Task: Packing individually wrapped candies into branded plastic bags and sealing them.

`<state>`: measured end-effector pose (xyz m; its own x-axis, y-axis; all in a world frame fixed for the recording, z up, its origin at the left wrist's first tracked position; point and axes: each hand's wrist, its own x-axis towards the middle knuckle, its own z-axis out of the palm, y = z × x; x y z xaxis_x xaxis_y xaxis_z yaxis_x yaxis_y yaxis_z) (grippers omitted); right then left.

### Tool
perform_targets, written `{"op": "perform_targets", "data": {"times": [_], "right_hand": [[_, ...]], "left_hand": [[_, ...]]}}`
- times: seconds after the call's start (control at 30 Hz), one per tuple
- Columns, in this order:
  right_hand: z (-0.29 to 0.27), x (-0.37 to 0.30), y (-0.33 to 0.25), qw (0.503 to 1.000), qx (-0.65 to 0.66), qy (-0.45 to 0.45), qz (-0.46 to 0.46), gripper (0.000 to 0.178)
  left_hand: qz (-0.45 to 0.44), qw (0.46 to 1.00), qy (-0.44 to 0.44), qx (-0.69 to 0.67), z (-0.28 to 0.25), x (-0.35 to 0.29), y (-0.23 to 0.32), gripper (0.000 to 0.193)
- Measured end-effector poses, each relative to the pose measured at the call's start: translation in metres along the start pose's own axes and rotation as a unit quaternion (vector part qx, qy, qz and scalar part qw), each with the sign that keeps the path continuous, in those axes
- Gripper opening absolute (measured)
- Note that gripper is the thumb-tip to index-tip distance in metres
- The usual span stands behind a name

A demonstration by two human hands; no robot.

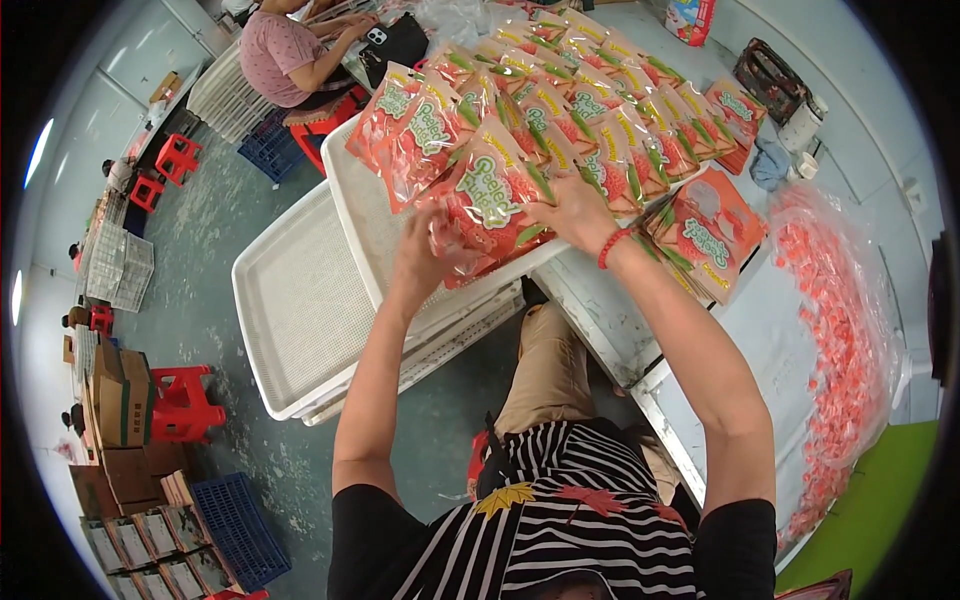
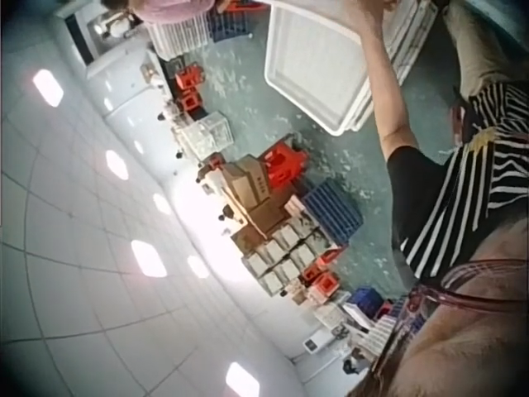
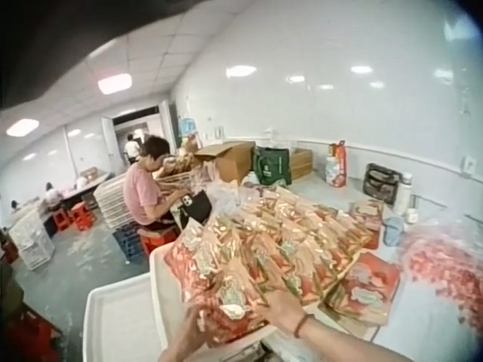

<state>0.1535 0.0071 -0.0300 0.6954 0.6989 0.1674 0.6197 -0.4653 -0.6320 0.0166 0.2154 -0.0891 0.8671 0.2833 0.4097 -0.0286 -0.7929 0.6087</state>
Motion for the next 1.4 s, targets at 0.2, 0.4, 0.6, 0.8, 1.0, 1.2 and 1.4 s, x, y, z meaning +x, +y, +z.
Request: {"op": "perform_targets", "data": {"times": [0.2, 0.4, 0.6, 0.8, 1.0, 1.2, 1.4], "right_hand": [[-0.010, -0.037, 0.005, 0.989, -0.049, 0.132, 0.041, 0.030], [-0.002, -0.144, 0.013, 0.997, -0.025, 0.053, 0.053, 0.025], [0.013, -0.265, 0.040, 0.992, 0.040, 0.027, 0.120, 0.020], [0.007, -0.297, 0.053, 0.974, 0.082, 0.163, 0.132, 0.014], [0.008, -0.318, 0.061, 0.962, 0.113, 0.179, 0.171, 0.012], [0.013, -0.315, 0.065, 0.961, 0.077, 0.239, 0.118, 0.010], [0.005, -0.309, 0.067, 0.952, 0.136, 0.225, 0.157, 0.014]], "left_hand": [[-0.017, 0.999, -0.019, 0.023, 0.023, -0.002, 0.004, 0.081], [0.050, 0.998, 0.043, -0.010, 0.035, -0.002, -0.011, 0.072], [0.103, 0.990, 0.092, -0.002, 0.057, -0.005, 0.106, 0.051], [0.363, 0.927, -0.071, -0.067, 0.166, 0.023, 0.213, 0.041], [0.495, 0.852, -0.170, 0.023, 0.207, 0.046, 0.201, 0.029], [0.501, 0.836, -0.222, 0.023, 0.208, 0.052, 0.202, 0.020], [0.497, 0.846, -0.142, -0.133, 0.220, 0.060, 0.202, 0.016]]}}
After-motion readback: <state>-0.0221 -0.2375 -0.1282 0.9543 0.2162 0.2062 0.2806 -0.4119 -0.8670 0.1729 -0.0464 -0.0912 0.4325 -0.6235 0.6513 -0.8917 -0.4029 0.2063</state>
